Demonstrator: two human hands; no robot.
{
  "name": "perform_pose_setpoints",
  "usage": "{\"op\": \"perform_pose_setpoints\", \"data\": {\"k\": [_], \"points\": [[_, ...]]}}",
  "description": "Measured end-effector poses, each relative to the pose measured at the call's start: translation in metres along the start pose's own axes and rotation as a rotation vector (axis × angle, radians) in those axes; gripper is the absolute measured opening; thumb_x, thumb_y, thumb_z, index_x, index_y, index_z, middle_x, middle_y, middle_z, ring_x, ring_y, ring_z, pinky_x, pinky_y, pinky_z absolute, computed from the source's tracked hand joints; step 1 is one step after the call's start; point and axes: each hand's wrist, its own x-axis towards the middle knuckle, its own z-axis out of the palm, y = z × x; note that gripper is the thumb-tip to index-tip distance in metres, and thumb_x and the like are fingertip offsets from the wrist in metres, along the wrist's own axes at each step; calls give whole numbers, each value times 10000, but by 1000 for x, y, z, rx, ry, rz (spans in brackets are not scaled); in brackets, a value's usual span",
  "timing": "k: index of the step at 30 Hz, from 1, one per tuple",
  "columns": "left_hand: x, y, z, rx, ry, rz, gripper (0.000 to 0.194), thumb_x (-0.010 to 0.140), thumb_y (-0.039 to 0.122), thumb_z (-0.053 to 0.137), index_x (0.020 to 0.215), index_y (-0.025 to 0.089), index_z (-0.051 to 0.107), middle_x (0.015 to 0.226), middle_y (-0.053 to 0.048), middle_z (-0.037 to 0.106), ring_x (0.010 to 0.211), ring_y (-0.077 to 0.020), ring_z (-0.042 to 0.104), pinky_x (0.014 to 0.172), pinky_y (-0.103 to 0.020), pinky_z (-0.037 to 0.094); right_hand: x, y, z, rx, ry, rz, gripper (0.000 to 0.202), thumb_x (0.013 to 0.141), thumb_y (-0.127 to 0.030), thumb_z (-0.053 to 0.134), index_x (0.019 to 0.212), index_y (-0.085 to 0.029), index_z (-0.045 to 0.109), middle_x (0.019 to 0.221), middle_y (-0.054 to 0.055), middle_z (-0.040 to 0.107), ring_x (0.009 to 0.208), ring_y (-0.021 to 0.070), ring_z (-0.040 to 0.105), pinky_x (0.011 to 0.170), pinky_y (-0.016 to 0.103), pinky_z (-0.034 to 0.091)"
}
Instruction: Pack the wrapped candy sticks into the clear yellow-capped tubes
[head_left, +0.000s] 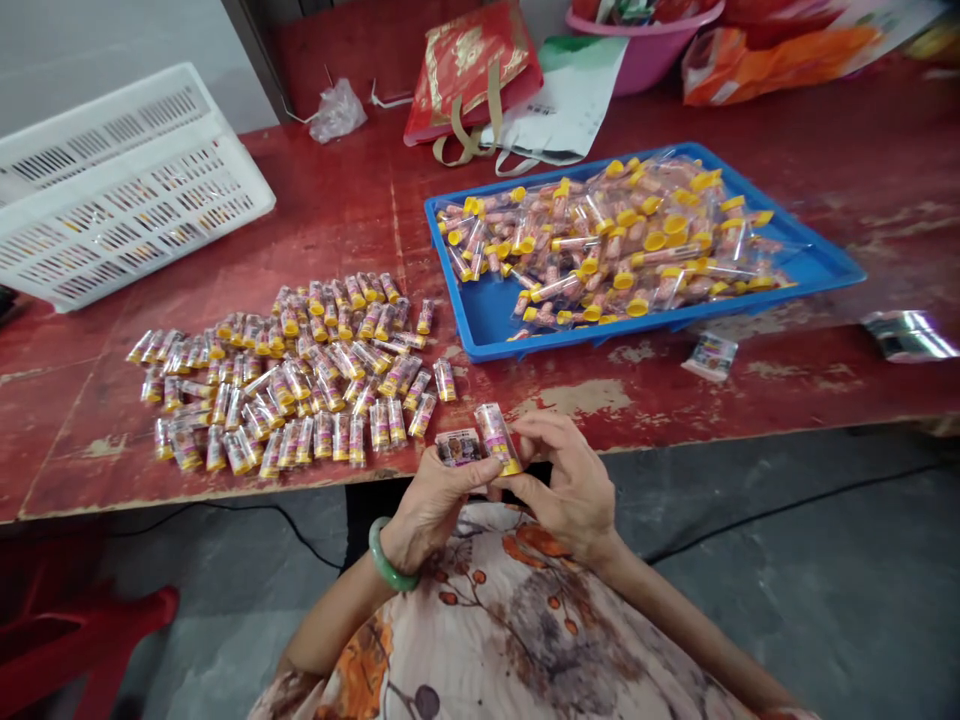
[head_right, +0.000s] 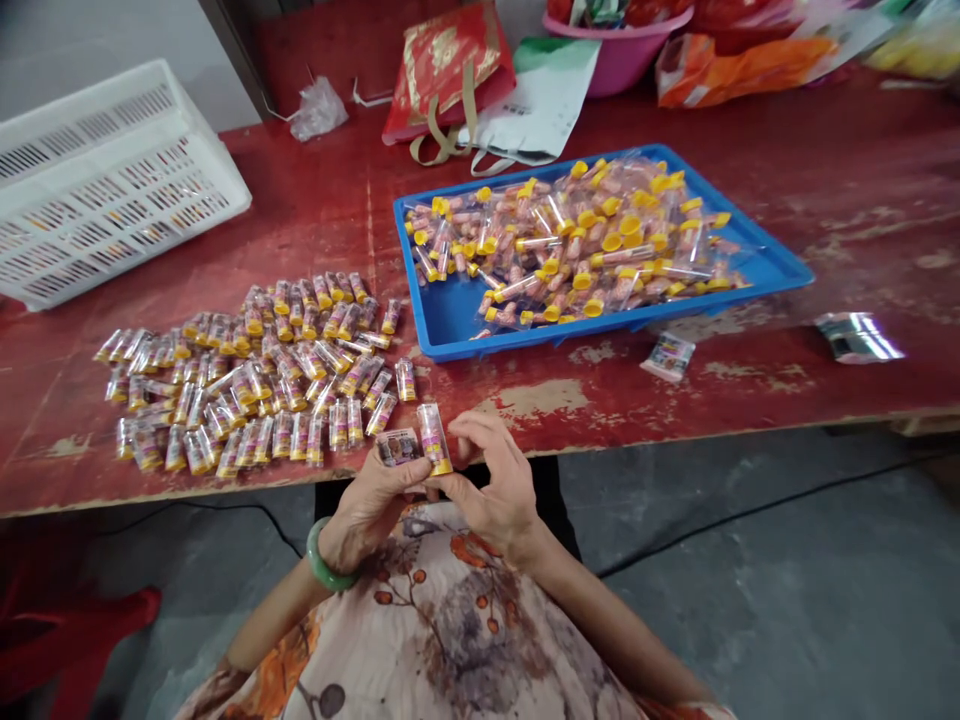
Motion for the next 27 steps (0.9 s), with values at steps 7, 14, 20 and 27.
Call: {"op": "perform_pose_setpoints", "data": {"k": [7,14,20,27], "points": [[1,4,-4,107,-1,-1,240,634,269,834,738,109,687,645,-14,624,537,-96,537,546,-235,450,2,5,2,-12,-49,55,294,785,-211,685,1068,-214,605,1000,62,635,769,145,617,629,253,540],[1,7,-10,80,-42,6,191,724,289,776,772,119,706,687,-29,647,533,-95,568,568,-239,474,4,-4,-4,17,-94,-47,295,814,-135,621,1104,-189,624,968,76,658,675,121,600,653,270,545],[1,5,-11,37,-27,7,227,681,302,809,747,118,694,687,-28,639,518,-94,570,545,-229,468,1,-8,1,-55,-11,-109,302,811,-93,602,1101,-167,645,983,101,680,808,171,662,693,288,562],[-1,0,-4,26,12,22,298,618,321,847,768,119,689,694,-20,641,524,-96,559,536,-232,470,-7,-12,8,-23,109,-108,359,782,-13,584,1086,-181,673,960,87,685,815,172,670,672,289,574]]}}
